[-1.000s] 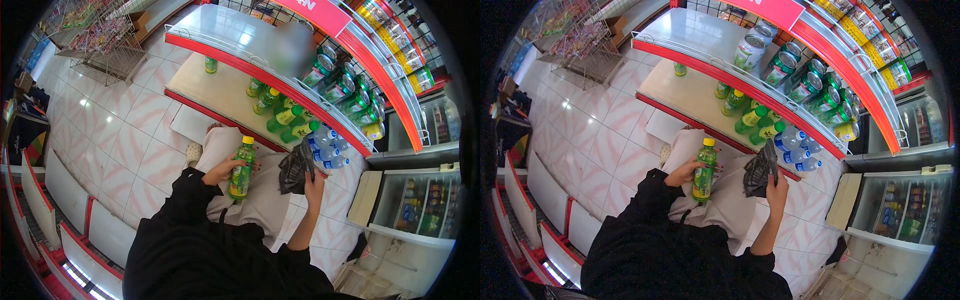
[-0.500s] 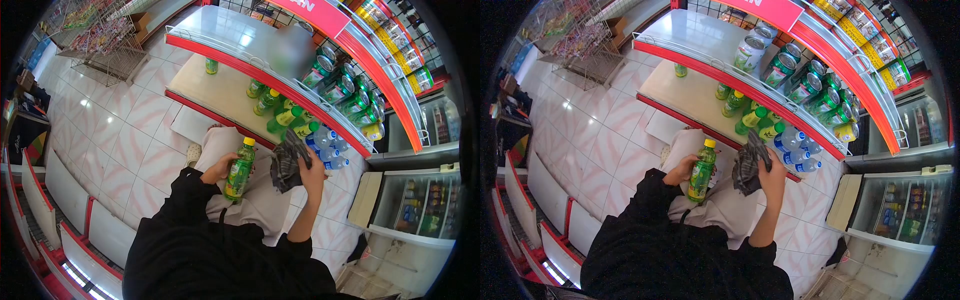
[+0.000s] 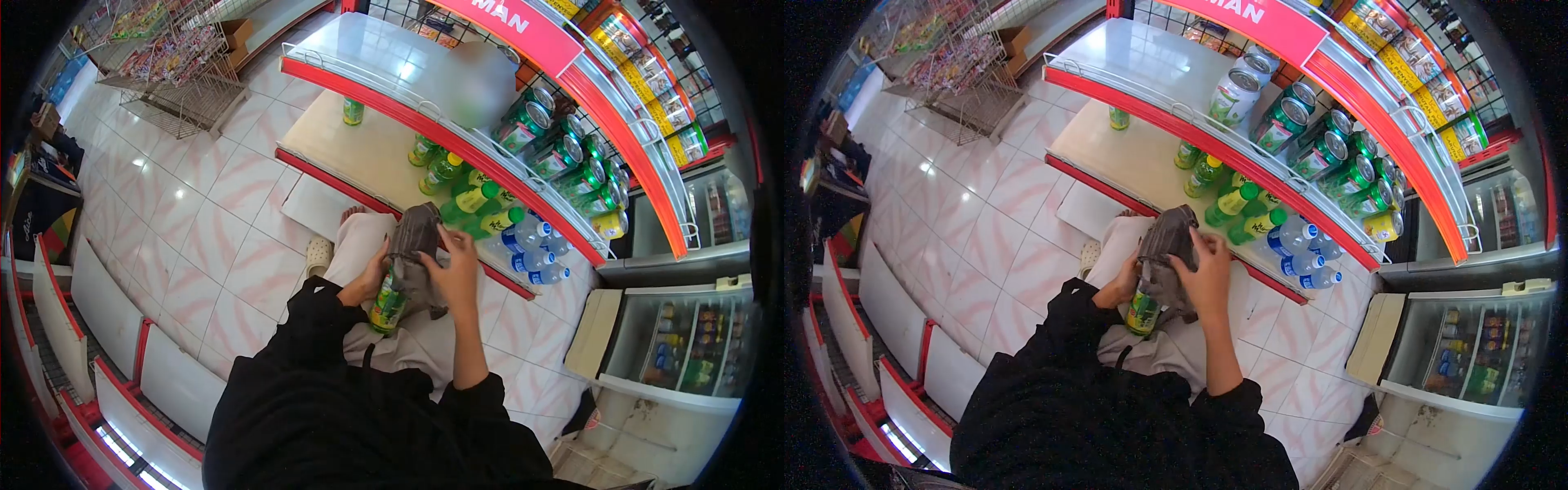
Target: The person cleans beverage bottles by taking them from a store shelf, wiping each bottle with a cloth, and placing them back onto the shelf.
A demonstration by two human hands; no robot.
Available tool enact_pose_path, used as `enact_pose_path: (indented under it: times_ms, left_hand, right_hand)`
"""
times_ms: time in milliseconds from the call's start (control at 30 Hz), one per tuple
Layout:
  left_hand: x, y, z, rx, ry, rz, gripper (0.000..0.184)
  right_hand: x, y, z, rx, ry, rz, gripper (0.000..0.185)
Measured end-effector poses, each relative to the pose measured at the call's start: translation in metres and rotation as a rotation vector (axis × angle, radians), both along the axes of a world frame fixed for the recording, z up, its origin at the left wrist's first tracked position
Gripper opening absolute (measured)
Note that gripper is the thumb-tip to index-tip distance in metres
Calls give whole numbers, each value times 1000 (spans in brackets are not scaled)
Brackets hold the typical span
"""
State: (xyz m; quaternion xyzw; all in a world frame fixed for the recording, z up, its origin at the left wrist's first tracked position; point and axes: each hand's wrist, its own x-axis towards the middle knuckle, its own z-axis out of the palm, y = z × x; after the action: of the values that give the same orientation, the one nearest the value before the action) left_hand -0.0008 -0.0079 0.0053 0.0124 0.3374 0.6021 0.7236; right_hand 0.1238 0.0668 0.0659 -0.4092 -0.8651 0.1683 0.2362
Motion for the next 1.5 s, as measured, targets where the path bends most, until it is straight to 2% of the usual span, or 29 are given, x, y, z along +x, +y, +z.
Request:
enact_pose_path:
  times_ms: [33, 133, 267, 433, 500, 533, 567, 600, 667, 833, 967, 1067, 1100, 1167, 1200, 1233, 1300, 1333, 1400, 1433, 1467, 1500]
  left_hand:
    - [3, 1, -4, -6, 62, 54, 55]
    - [8, -8, -28, 16, 206, 139, 52]
    - [-8, -13, -43, 63, 511, 217, 51]
    - [-16, -1, -43, 94, 808, 249, 51]
    - [-9, 4, -43, 111, 978, 258, 51]
    - [-5, 5, -23, 98, 871, 235, 51]
    - [1, 2, -1, 8, 470, 176, 53]
    - [4, 0, 14, -79, 69, 115, 55]
    - [3, -3, 12, -57, 71, 68, 57]
    - [5, -1, 2, 20, 30, -31, 57]
    - [6, -2, -8, 40, 20, -77, 59]
    - [9, 0, -25, 44, 44, -115, 61]
    - [10, 1, -40, 49, 65, -144, 61]
    - [9, 3, -61, 53, 84, -174, 60]
    - [5, 3, -71, 149, -5, -234, 59]
    - [2, 3, -77, 248, -95, -296, 59]
    - [2, 3, -79, 350, -190, -369, 58]
    - [3, 3, -76, 284, -184, -345, 58]
    - [6, 4, -69, 153, -166, -296, 59]
    - [11, 9, -88, 156, -165, -304, 59]
    - [18, 16, -134, 142, 35, -157, 58]
    - [24, 23, -173, 126, 235, -6, 57]
  right_hand:
    - [-3, -3, -5, 5, -5, 0, 45]
    - [-21, -20, -20, -333, 353, 51, 48]
    - [-32, -15, -38, -444, 297, -86, 49]
    - [-35, -8, -44, -474, 387, -63, 42]
    - [-31, -11, -64, -566, 606, -123, 38]
    - [-28, -14, -71, -613, 715, -154, 36]
    - [-24, -16, -77, -614, 711, -153, 36]
    - [-20, -18, -80, -732, 762, -208, 36]
    - [-13, -25, -88, -969, 866, -323, 36]
    - [-2, -42, -91, -1006, 937, -300, 37]
    - [2, -66, -72, -884, 829, -405, 34]
    - [11, -81, -71, -483, 694, -563, 31]
    - [16, -83, -68, -486, 693, -560, 31]
    - [30, -82, -61, -454, 917, -504, 30]
    - [37, -82, -59, -433, 1029, -476, 30]
    - [43, -83, -59, -428, 1030, -478, 30]
    - [57, -87, -62, -499, 801, -371, 34]
    - [62, -88, -64, -531, 686, -321, 36]
    - [45, -91, -64, -382, 454, -176, 44]
    - [33, -97, -64, -291, 347, -79, 47]
    - [18, -100, -53, -201, 238, 18, 51]
    - [11, -100, -55, -200, 242, 16, 51]
